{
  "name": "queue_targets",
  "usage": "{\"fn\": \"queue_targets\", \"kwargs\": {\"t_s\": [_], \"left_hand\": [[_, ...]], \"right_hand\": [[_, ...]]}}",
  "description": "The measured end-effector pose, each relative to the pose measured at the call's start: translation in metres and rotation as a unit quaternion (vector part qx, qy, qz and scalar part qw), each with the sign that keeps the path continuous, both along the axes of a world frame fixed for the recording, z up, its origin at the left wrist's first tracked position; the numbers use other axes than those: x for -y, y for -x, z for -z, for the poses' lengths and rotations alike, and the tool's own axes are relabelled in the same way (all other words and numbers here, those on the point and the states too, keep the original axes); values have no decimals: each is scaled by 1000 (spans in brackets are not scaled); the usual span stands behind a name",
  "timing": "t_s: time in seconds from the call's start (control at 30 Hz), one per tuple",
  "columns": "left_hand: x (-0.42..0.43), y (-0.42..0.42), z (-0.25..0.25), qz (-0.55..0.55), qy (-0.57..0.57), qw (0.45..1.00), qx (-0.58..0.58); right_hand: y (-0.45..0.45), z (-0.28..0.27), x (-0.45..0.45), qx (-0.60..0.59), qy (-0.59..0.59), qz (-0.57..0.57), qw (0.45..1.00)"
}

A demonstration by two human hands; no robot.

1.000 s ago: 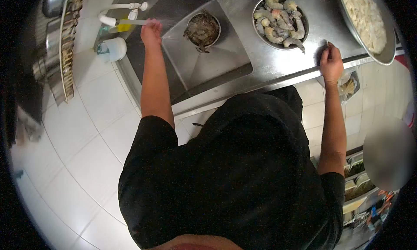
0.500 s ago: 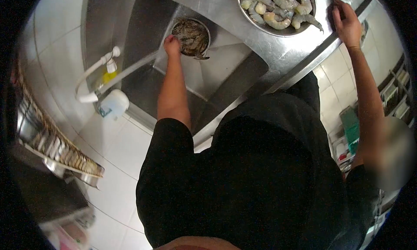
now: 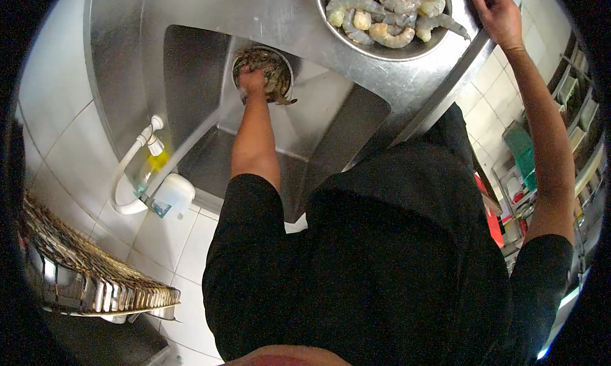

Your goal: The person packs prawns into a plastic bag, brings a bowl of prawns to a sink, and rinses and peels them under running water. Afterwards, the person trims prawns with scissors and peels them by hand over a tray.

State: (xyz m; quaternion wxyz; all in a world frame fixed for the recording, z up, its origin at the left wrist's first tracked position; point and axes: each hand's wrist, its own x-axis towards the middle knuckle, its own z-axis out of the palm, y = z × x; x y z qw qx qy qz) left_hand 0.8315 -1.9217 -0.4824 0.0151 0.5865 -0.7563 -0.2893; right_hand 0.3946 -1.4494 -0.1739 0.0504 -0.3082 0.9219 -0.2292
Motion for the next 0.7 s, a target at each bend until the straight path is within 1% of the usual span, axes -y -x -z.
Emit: {"fn": "queue_targets", "kwargs": {"t_s": [0.07, 0.1, 0.17, 0.2, 0.23, 0.3, 0.37, 0.4, 0.5, 0.53, 0.6, 0.63, 0.67, 0.7], "left_hand": [[-7, 1, -12, -22, 4, 998, 63], [-7, -1, -12, -28, -39, 999, 15], [9, -29, 23, -38, -119, 989, -82], [13, -37, 21, -115, -183, 962, -167], [14, -43, 12, -189, -244, 918, -250], [10, -55, -6, -282, -267, 869, -305], [-3, -46, -65, -328, -197, 888, -254], [-10, -31, -112, -269, -199, 927, -170], [-13, -30, -163, -294, -152, 913, -237], [-13, -33, -174, -295, -136, 909, -259], [-15, -34, -193, -296, -103, 899, -306], [-16, -35, -202, -299, -107, 894, -316], [-18, -35, -210, -301, -111, 890, -326], [-19, -36, -220, -303, -113, 885, -336]], "right_hand": [[-1, -3, 1, 3, -24, 6, 1000], [-1, -4, 2, -10, -30, -3, 999], [-1, -7, 5, -38, -37, -23, 998], [-1, -7, 6, -35, -32, -19, 999], [-2, -6, 5, -32, -28, -16, 999], [-2, -7, 5, -21, -30, -7, 999], [-4, -9, 5, -5, -45, 7, 999], [-5, -9, 6, -42, -36, 4, 998], [-3, -8, 2, -59, -56, 1, 997], [-6, -15, 6, -54, -39, -3, 998], [-2, -12, 3, -39, -56, 5, 998], [-1, -11, 2, -32, -65, 10, 997], [-1, -9, 1, -45, -27, 4, 999], [-1, -8, 0, -30, -4, 3, 1000]]}}
